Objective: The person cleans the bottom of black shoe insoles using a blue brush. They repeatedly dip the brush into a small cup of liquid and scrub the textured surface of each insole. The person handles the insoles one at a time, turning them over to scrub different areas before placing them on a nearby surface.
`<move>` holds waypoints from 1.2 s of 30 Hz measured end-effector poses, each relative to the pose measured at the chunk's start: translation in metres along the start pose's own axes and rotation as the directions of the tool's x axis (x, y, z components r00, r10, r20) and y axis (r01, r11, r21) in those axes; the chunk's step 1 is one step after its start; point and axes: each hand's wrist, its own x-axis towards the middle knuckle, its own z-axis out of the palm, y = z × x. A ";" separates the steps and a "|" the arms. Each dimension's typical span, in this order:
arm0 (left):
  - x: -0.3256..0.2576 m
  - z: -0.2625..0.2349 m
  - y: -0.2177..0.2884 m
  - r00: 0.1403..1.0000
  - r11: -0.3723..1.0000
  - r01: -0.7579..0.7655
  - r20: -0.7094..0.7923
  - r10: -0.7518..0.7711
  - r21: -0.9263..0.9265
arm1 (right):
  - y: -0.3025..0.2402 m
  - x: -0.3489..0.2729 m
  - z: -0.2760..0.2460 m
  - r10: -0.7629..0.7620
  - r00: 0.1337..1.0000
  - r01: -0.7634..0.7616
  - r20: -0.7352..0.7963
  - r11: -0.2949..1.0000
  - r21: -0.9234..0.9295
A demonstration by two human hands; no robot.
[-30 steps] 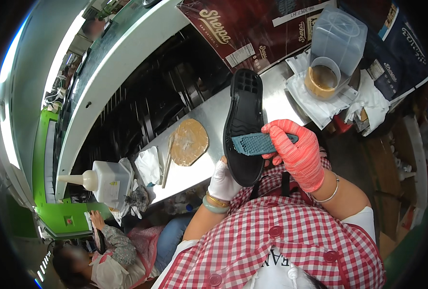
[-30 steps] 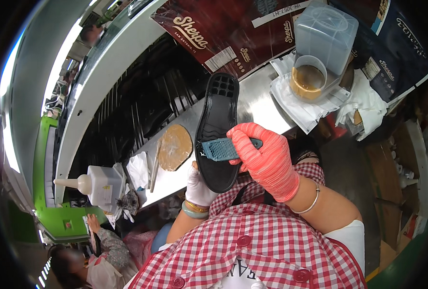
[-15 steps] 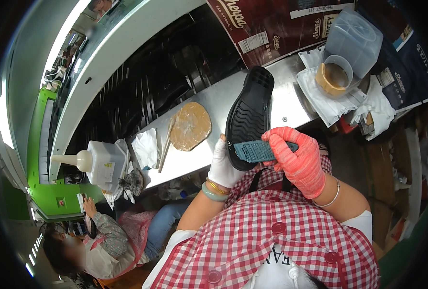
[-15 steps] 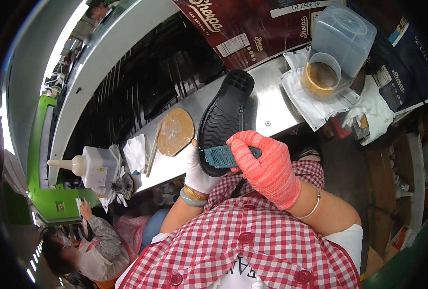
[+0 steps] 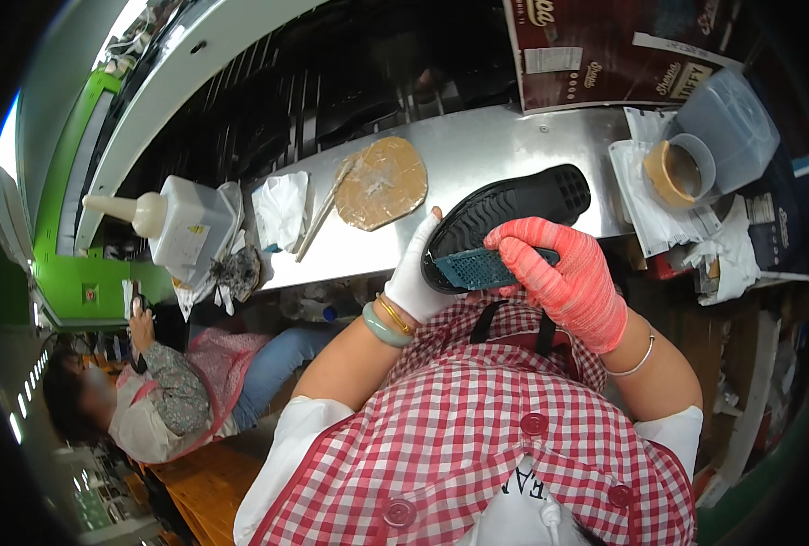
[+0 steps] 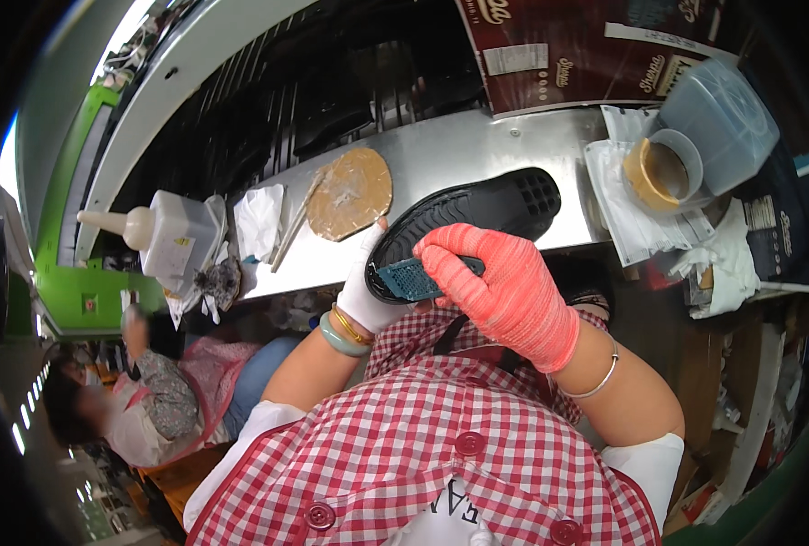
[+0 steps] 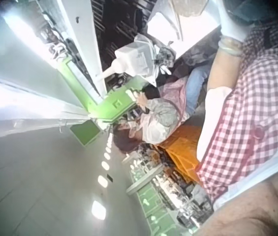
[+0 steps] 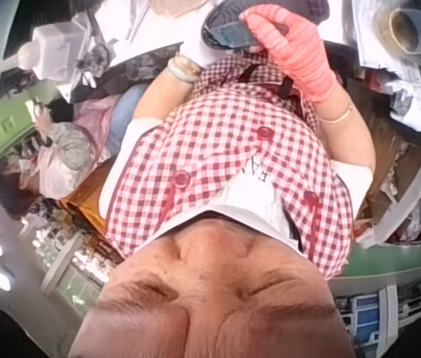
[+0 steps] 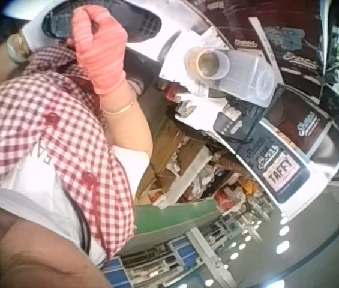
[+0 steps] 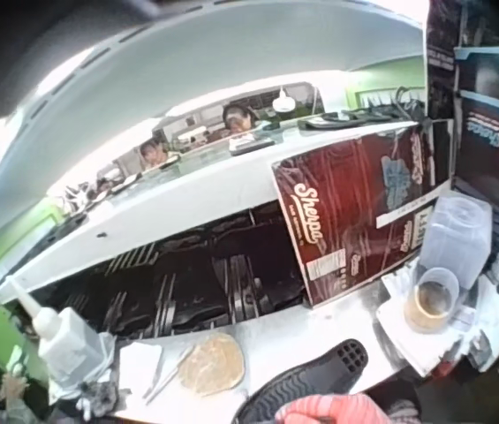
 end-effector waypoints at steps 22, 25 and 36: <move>0.025 -0.038 0.124 0.904 0.836 0.427 -0.200 -0.379 0.344 | -0.011 0.111 0.006 0.165 0.976 -0.149 0.141 0.981 -0.123; 0.029 -0.039 0.130 0.894 0.829 0.446 -0.211 -0.395 0.337 | -0.011 0.114 -0.001 0.193 0.972 -0.176 0.134 0.976 -0.131; 0.036 -0.040 0.142 0.882 0.793 0.455 -0.327 -0.340 0.404 | -0.004 0.116 -0.024 0.222 0.962 -0.191 0.156 0.962 -0.194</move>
